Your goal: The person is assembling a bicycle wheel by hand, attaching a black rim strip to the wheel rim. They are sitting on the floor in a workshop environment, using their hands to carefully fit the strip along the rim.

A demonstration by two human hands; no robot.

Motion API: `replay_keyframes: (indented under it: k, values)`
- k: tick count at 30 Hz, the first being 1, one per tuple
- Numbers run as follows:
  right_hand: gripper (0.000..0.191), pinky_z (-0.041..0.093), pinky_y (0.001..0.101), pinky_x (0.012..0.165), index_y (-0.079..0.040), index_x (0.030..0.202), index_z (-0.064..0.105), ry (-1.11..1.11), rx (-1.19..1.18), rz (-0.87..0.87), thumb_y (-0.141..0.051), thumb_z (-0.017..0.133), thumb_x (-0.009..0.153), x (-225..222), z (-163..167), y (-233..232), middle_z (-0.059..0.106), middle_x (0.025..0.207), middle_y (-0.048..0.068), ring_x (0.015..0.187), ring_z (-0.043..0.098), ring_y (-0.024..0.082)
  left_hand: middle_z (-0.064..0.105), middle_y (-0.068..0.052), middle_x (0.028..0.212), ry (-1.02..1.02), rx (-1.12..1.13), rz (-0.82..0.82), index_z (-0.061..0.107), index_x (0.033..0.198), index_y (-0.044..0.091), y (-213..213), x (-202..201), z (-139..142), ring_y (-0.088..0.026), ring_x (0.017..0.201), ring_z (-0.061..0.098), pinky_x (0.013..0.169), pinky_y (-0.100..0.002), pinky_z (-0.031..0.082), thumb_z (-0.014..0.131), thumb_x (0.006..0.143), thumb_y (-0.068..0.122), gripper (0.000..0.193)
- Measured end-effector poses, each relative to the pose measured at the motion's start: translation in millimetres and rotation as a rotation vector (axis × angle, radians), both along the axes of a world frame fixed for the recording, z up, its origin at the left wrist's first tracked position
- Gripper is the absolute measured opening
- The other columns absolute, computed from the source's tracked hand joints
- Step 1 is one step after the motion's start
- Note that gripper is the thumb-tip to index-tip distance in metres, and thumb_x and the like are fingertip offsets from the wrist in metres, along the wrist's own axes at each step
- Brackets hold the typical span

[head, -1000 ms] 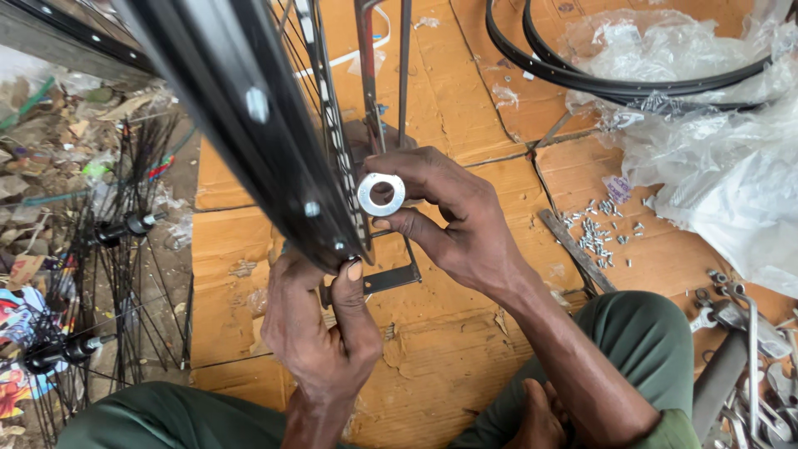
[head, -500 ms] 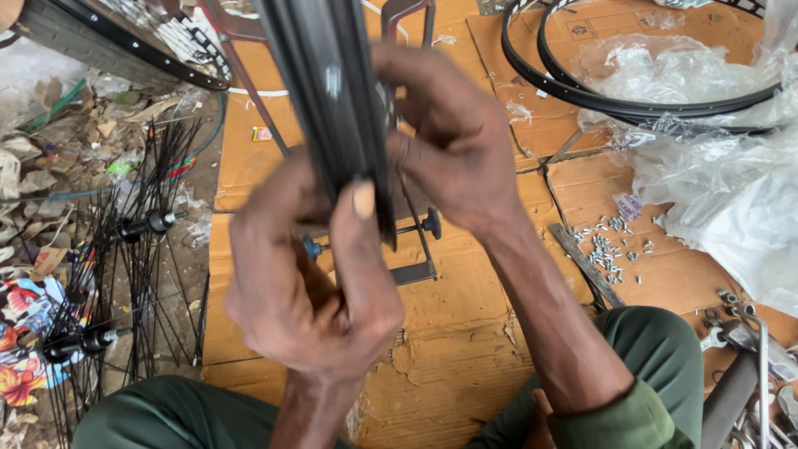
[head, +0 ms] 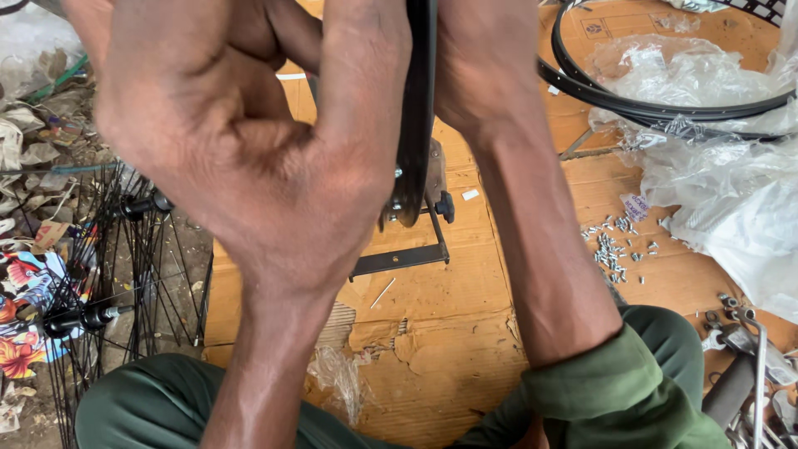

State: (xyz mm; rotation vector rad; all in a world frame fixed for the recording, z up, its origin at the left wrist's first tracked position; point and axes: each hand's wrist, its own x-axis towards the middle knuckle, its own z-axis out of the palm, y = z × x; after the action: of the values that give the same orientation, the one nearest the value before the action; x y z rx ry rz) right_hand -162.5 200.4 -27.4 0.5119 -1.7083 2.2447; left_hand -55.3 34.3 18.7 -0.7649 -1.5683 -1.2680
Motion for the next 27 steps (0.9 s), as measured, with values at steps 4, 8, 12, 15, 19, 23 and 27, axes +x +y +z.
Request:
replay_keyframes:
  k: [4, 8, 12, 15, 19, 23, 27]
  values:
    - [0.008, 0.034, 0.0283, 0.058, 0.002, 0.096, 0.067, 0.02, 0.018, -0.029, 0.001, 0.069, 0.104, -1.4, -3.3, -8.3, 0.057, 0.082, 0.001, 0.067, 0.046, 0.01, 0.068, -0.012, 0.095, 0.027, 0.108, -0.115, 0.067, 0.111, -0.002, 7.6, -13.9, 0.0, -0.013, 0.066, 0.06, 0.057, -0.023, 0.044, 0.075, 0.116, -0.001, 0.009]
    - [0.011, 0.031, 0.0278, 0.056, 0.002, 0.094, 0.066, 0.118, 0.046, -0.135, 0.001, 0.071, 0.104, 8.9, -5.8, -5.6, 0.056, 0.08, 0.001, 0.064, 0.045, 0.009, 0.066, -0.009, 0.09, 0.075, 0.097, -0.142, 0.066, 0.101, -0.002, 1.7, -21.8, -1.1, -0.015, 0.07, 0.061, 0.06, -0.026, 0.043, 0.077, 0.113, -0.001, 0.016]
    - [0.014, 0.029, 0.0273, 0.054, 0.002, 0.092, 0.065, 0.252, 0.101, -0.27, 0.0, 0.072, 0.105, 21.8, -5.1, -1.5, 0.056, 0.078, 0.0, 0.062, 0.044, 0.009, 0.058, -0.007, 0.088, 0.074, 0.12, -0.159, 0.062, 0.098, -0.002, 3.7, -26.9, -17.1, -0.014, 0.072, 0.053, 0.063, -0.028, 0.04, 0.076, 0.112, 0.002, 0.02]
    - [0.017, 0.028, 0.0269, 0.052, 0.002, 0.091, 0.065, 0.363, 0.158, -0.376, 0.0, 0.073, 0.105, 29.7, -0.9, -3.5, 0.055, 0.076, -0.001, 0.06, 0.044, 0.008, 0.06, -0.006, 0.091, 0.011, 0.126, -0.156, 0.062, 0.101, -0.001, 6.7, -40.2, -27.8, -0.013, 0.073, 0.054, 0.063, -0.027, 0.04, 0.073, 0.113, 0.007, 0.017]
    - [0.02, 0.026, 0.0264, 0.05, 0.002, 0.089, 0.064, 0.499, 0.305, -0.456, 0.0, 0.074, 0.106, 41.8, 13.1, 0.7, 0.054, 0.074, -0.001, 0.057, 0.043, 0.008, 0.061, -0.005, 0.095, -0.14, 0.17, -0.19, 0.063, 0.106, 0.001, 2.1, -56.8, -32.8, -0.01, 0.076, 0.054, 0.064, -0.025, 0.039, 0.068, 0.113, 0.014, 0.016]
    - [0.023, 0.024, 0.0259, 0.048, 0.002, 0.087, 0.064, 0.591, 0.577, -0.363, 0.0, 0.076, 0.106, 60.5, 32.6, 20.4, 0.053, 0.072, -0.002, 0.054, 0.042, 0.007, 0.063, -0.004, 0.099, -0.303, 0.239, -0.329, 0.063, 0.111, 0.002, -7.8, -68.2, -27.8, -0.008, 0.078, 0.055, 0.064, -0.024, 0.039, 0.063, 0.114, 0.021, 0.019]
    - [0.012, 0.032, 0.0263, 0.058, 0.0, 0.106, 0.065, 0.593, 0.7, -0.273, -0.001, 0.077, 0.107, 76.1, 50.8, 26.3, 0.058, 0.087, 0.001, 0.068, 0.047, 0.01, 0.065, -0.003, 0.103, -0.357, 0.266, -0.514, 0.063, 0.115, 0.004, 3.6, -70.4, -22.0, -0.006, 0.08, 0.056, 0.064, -0.022, 0.039, 0.058, 0.115, 0.028, 0.024]
